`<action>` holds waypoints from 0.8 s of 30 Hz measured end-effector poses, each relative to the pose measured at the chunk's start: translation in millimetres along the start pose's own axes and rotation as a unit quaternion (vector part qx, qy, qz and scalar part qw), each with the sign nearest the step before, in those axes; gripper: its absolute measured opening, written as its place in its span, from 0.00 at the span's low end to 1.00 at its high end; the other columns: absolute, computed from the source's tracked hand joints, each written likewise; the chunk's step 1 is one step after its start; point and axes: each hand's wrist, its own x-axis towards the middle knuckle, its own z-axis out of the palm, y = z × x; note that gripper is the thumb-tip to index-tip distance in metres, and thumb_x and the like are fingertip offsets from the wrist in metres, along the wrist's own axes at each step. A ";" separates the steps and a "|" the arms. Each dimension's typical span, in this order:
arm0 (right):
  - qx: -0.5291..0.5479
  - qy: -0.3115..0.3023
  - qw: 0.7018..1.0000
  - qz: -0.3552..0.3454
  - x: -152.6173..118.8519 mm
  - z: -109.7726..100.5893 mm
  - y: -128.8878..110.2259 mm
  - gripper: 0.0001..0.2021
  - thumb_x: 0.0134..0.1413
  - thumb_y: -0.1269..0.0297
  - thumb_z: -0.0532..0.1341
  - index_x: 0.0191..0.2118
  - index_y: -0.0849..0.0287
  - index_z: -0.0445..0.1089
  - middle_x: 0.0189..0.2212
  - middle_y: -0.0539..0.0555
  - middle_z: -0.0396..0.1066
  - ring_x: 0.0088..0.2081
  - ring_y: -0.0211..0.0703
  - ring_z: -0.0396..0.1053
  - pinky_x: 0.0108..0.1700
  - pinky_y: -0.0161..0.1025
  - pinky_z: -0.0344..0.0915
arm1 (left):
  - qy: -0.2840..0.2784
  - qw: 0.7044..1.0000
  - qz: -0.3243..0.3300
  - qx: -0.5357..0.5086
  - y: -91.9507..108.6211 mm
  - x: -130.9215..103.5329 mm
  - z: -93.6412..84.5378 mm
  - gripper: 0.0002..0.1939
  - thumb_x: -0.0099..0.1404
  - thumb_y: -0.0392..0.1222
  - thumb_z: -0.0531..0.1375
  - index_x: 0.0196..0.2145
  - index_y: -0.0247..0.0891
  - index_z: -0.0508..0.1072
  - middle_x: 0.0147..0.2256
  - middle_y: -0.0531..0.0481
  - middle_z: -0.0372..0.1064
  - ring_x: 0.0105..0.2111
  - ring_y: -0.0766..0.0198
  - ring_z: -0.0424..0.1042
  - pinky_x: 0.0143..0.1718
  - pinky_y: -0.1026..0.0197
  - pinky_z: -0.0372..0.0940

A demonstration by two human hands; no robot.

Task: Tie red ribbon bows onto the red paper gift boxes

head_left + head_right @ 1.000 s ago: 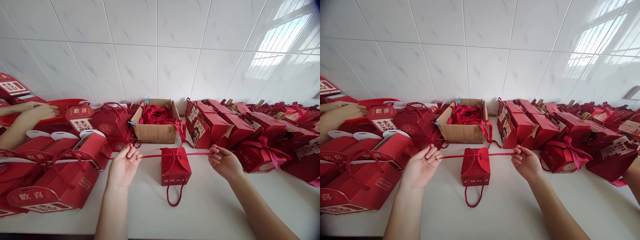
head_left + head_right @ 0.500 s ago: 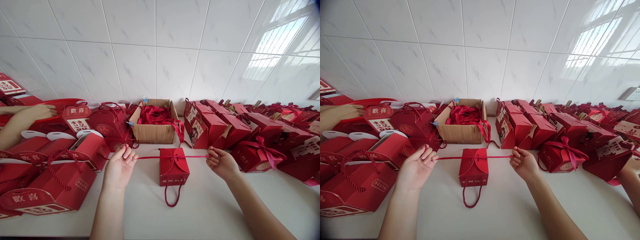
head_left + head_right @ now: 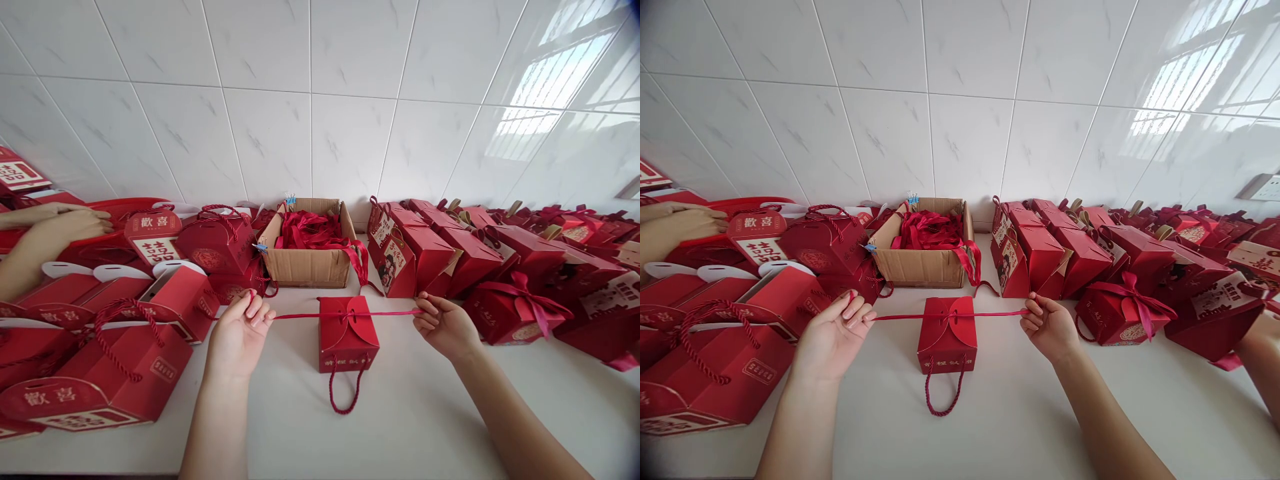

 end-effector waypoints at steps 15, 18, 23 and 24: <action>-0.002 0.005 1.000 -0.028 0.7 -2.5 -4.1 0.07 0.51 0.78 0.55 0.30 0.58 0.58 0.15 0.41 0.50 0.13 0.29 0.48 0.13 0.28 0.51 | 0.015 0.996 0.052 0.072 -0.4 -2.3 3.5 0.12 0.62 0.27 0.52 0.23 0.34 0.65 0.16 0.59 0.49 0.16 0.74 0.49 0.20 0.69 0.53; -0.002 0.006 0.999 -0.033 1.1 -3.5 -4.4 0.08 0.51 0.78 0.55 0.30 0.57 0.58 0.15 0.41 0.50 0.13 0.29 0.48 0.13 0.28 0.51 | 0.018 0.995 0.055 0.077 0.4 -1.4 2.5 0.11 0.62 0.27 0.53 0.23 0.35 0.66 0.16 0.59 0.49 0.15 0.74 0.49 0.20 0.69 0.54; 0.001 0.013 0.999 -0.046 0.6 -3.3 -4.4 0.08 0.50 0.78 0.54 0.30 0.58 0.58 0.14 0.41 0.50 0.12 0.29 0.48 0.13 0.27 0.50 | 0.019 0.995 0.054 0.085 0.6 0.7 0.7 0.11 0.62 0.27 0.53 0.23 0.35 0.65 0.16 0.59 0.49 0.16 0.74 0.50 0.21 0.69 0.56; 0.001 0.015 0.999 -0.048 0.3 -3.1 -4.5 0.08 0.50 0.79 0.54 0.30 0.58 0.58 0.14 0.41 0.50 0.12 0.29 0.48 0.13 0.27 0.51 | 0.019 0.994 0.054 0.088 0.6 1.0 0.1 0.11 0.62 0.27 0.53 0.23 0.35 0.65 0.16 0.59 0.49 0.16 0.74 0.50 0.21 0.69 0.56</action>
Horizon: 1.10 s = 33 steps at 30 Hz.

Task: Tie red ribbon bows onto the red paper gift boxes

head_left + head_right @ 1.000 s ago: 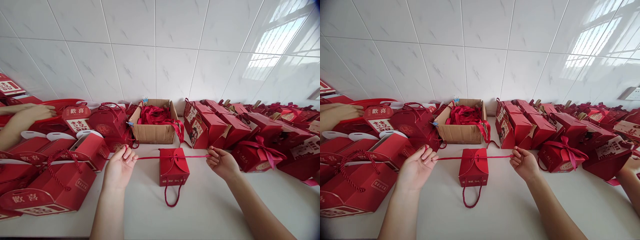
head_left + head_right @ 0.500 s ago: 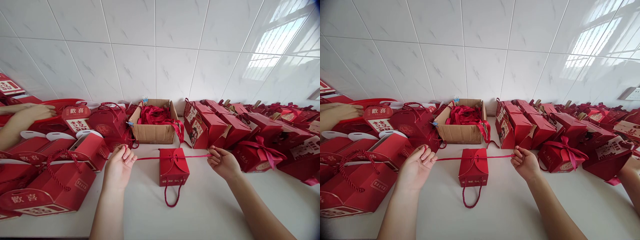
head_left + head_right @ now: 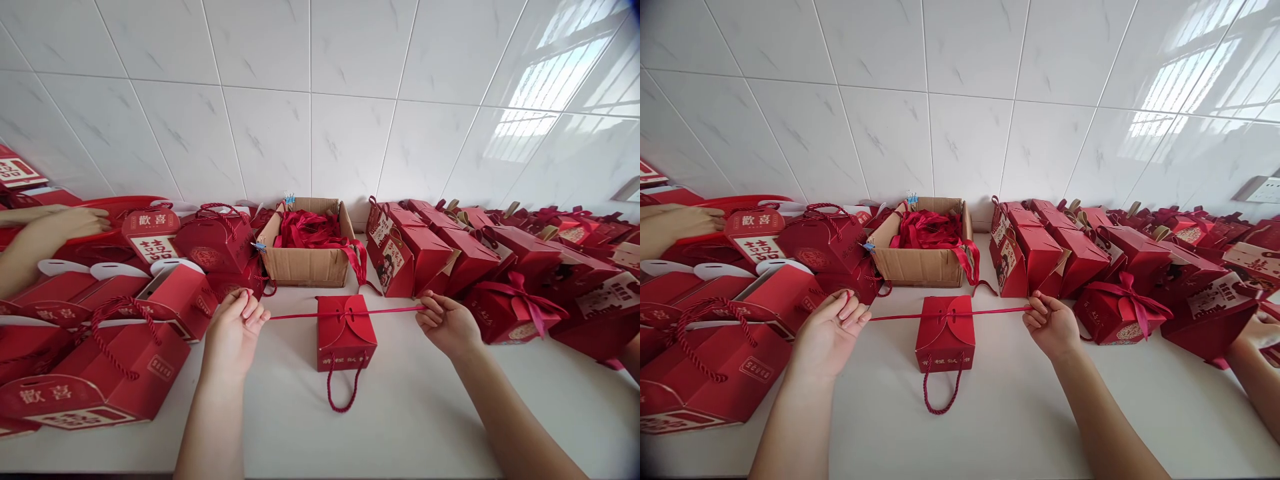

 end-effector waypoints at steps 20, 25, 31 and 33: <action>-0.042 0.022 0.997 -0.057 -7.4 9.3 -3.1 0.07 0.48 0.78 0.52 0.26 0.59 0.58 0.12 0.42 0.49 0.12 0.29 0.45 0.13 0.28 0.49 | 0.011 0.998 0.027 0.054 -1.9 1.1 -3.6 0.10 0.61 0.28 0.53 0.23 0.35 0.65 0.17 0.59 0.47 0.16 0.73 0.48 0.21 0.68 0.58; -0.104 0.017 0.990 -0.095 -5.4 7.0 -2.2 0.04 0.45 0.74 0.57 0.25 0.60 0.61 0.14 0.43 0.52 0.14 0.28 0.46 0.14 0.27 0.50 | 0.010 0.994 0.055 0.095 -3.3 -2.2 -0.1 0.06 0.59 0.30 0.55 0.25 0.37 0.65 0.17 0.59 0.48 0.17 0.73 0.49 0.21 0.68 0.56; -0.255 0.033 0.954 -0.155 -2.3 2.5 7.0 0.07 0.43 0.64 0.62 0.31 0.59 0.68 0.19 0.47 0.63 0.17 0.31 0.53 0.19 0.31 0.53 | 0.020 0.965 0.105 0.239 -11.5 -3.0 0.9 0.06 0.56 0.41 0.60 0.30 0.40 0.65 0.20 0.58 0.55 0.17 0.72 0.51 0.19 0.67 0.52; -0.325 0.048 0.928 -0.178 -3.0 2.6 10.7 0.09 0.42 0.63 0.64 0.33 0.58 0.71 0.24 0.50 0.68 0.21 0.34 0.58 0.23 0.33 0.56 | 0.034 0.949 0.121 0.289 -15.6 -1.3 -0.2 0.09 0.53 0.42 0.63 0.32 0.40 0.68 0.25 0.55 0.62 0.23 0.67 0.59 0.24 0.65 0.56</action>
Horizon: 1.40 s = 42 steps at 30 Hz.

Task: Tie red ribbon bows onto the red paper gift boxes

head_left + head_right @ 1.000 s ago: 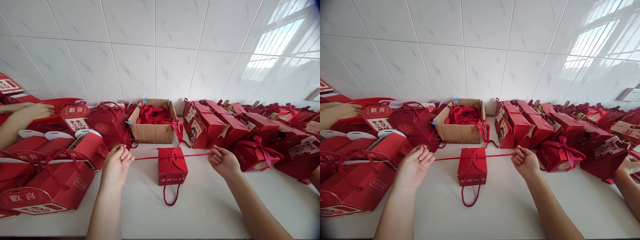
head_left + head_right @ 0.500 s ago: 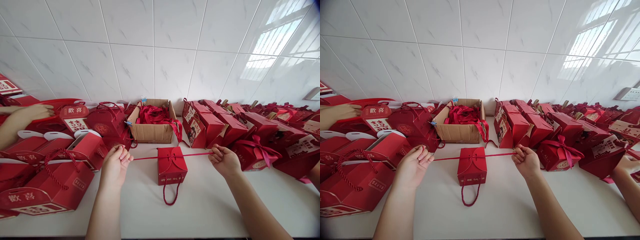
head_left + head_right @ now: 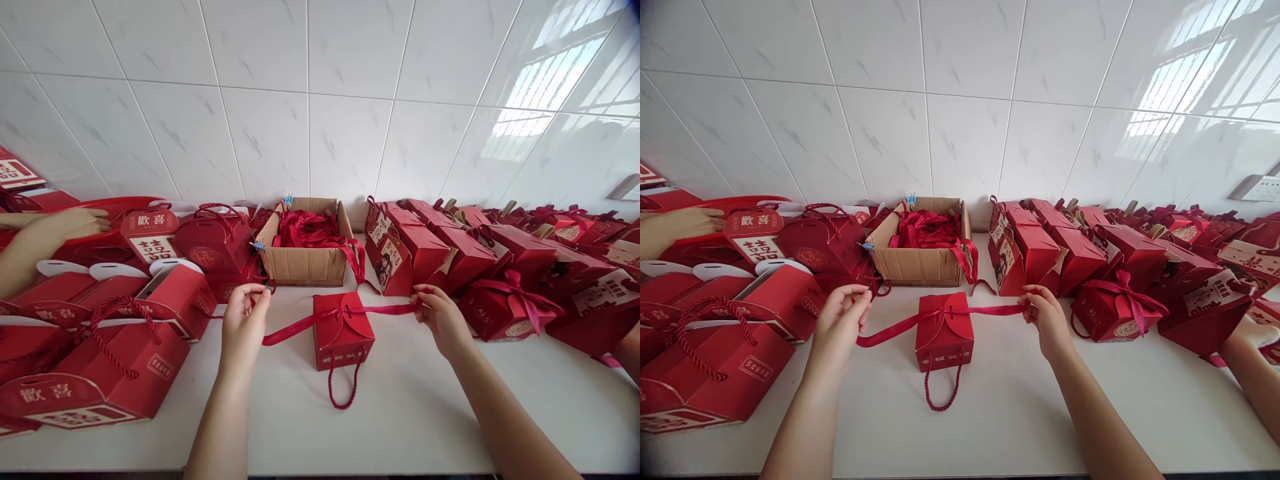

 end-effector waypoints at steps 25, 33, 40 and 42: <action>-0.275 -0.328 0.899 -0.091 -36.9 21.8 -3.6 0.17 0.57 0.51 0.59 0.26 0.60 0.65 0.22 0.49 0.61 0.24 0.34 0.57 0.26 0.34 0.56 | -0.329 0.869 0.203 0.308 11.0 -52.1 33.4 0.11 0.66 0.45 0.55 0.46 0.47 0.70 0.52 0.50 0.66 0.53 0.58 0.65 0.55 0.53 0.62; -0.103 -0.416 0.901 -0.062 -36.1 9.6 -2.8 0.16 0.57 0.56 0.61 0.23 0.61 0.72 0.17 0.48 0.60 0.20 0.33 0.54 0.22 0.34 0.51 | -0.356 0.819 0.224 0.391 22.5 -64.3 27.1 0.12 0.65 0.46 0.56 0.46 0.49 0.68 0.52 0.50 0.64 0.50 0.51 0.66 0.57 0.39 0.55; -0.041 -0.449 0.881 -0.147 -44.0 15.4 -10.3 0.10 0.62 0.63 0.57 0.34 0.57 0.76 0.26 0.53 0.65 0.31 0.40 0.61 0.33 0.40 0.59 | -0.375 0.812 0.227 0.386 27.5 -73.6 28.6 0.12 0.64 0.45 0.57 0.46 0.48 0.68 0.51 0.50 0.64 0.53 0.52 0.62 0.56 0.43 0.56; -0.065 -0.450 0.876 -0.161 -48.9 19.5 -14.9 0.11 0.63 0.65 0.56 0.35 0.57 0.76 0.29 0.55 0.69 0.34 0.42 0.64 0.37 0.41 0.60 | -0.377 0.817 0.228 0.372 28.0 -74.9 32.0 0.11 0.64 0.45 0.57 0.45 0.47 0.68 0.50 0.49 0.65 0.53 0.52 0.62 0.55 0.45 0.58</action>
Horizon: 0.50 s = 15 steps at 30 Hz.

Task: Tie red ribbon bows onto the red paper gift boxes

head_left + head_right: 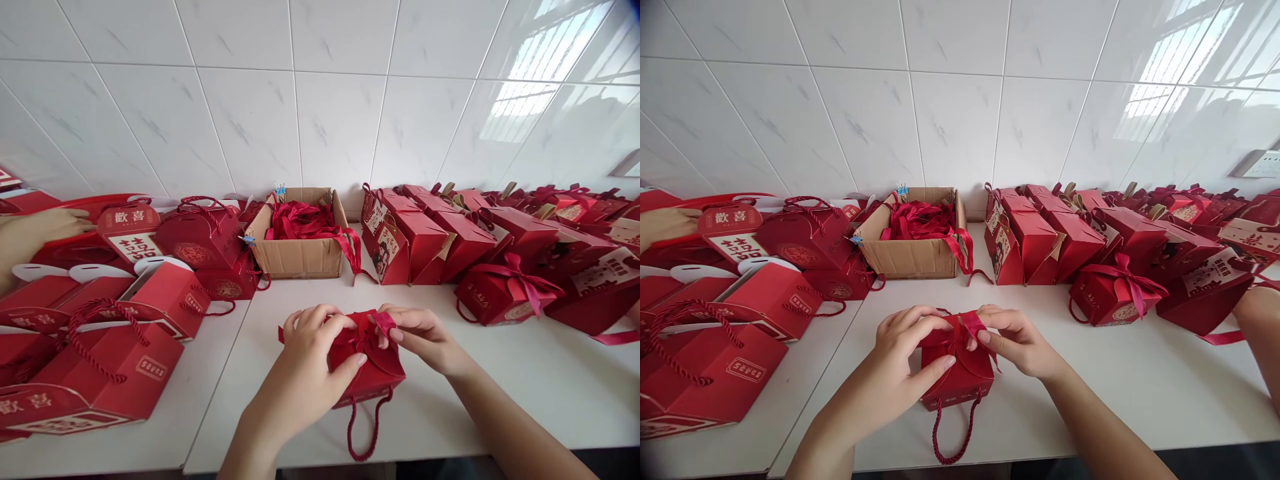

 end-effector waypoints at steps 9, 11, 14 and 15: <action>-0.029 0.072 0.997 0.023 0.6 14.1 0.4 0.12 0.62 0.61 0.58 0.48 0.56 0.71 0.24 0.51 0.72 0.29 0.39 0.68 0.36 0.38 0.65 | 0.083 0.993 0.024 -0.082 4.8 15.1 13.8 0.09 0.65 0.37 0.55 0.43 0.45 0.70 0.47 0.48 0.70 0.50 0.55 0.67 0.54 0.49 0.59; -0.042 0.077 0.996 0.021 -0.1 15.4 1.0 0.12 0.62 0.60 0.57 0.49 0.56 0.70 0.21 0.49 0.70 0.27 0.38 0.66 0.34 0.38 0.65 | 0.088 0.989 0.013 -0.116 5.6 18.0 16.1 0.07 0.65 0.39 0.55 0.41 0.43 0.71 0.45 0.48 0.71 0.48 0.56 0.69 0.54 0.49 0.60; -0.065 0.064 0.996 0.022 -1.0 16.8 -1.7 0.13 0.64 0.60 0.54 0.51 0.56 0.69 0.22 0.50 0.70 0.27 0.39 0.66 0.34 0.38 0.64 | 0.105 0.983 0.001 -0.152 7.3 22.6 19.4 0.06 0.65 0.41 0.57 0.38 0.42 0.72 0.42 0.47 0.72 0.47 0.56 0.69 0.53 0.49 0.61; -0.072 0.055 0.996 0.021 -1.2 17.1 -3.1 0.14 0.65 0.60 0.53 0.51 0.55 0.68 0.23 0.50 0.71 0.29 0.39 0.66 0.34 0.38 0.64 | 0.113 0.981 -0.001 -0.156 8.1 24.1 20.4 0.05 0.64 0.40 0.57 0.37 0.41 0.73 0.42 0.47 0.72 0.46 0.56 0.70 0.53 0.49 0.61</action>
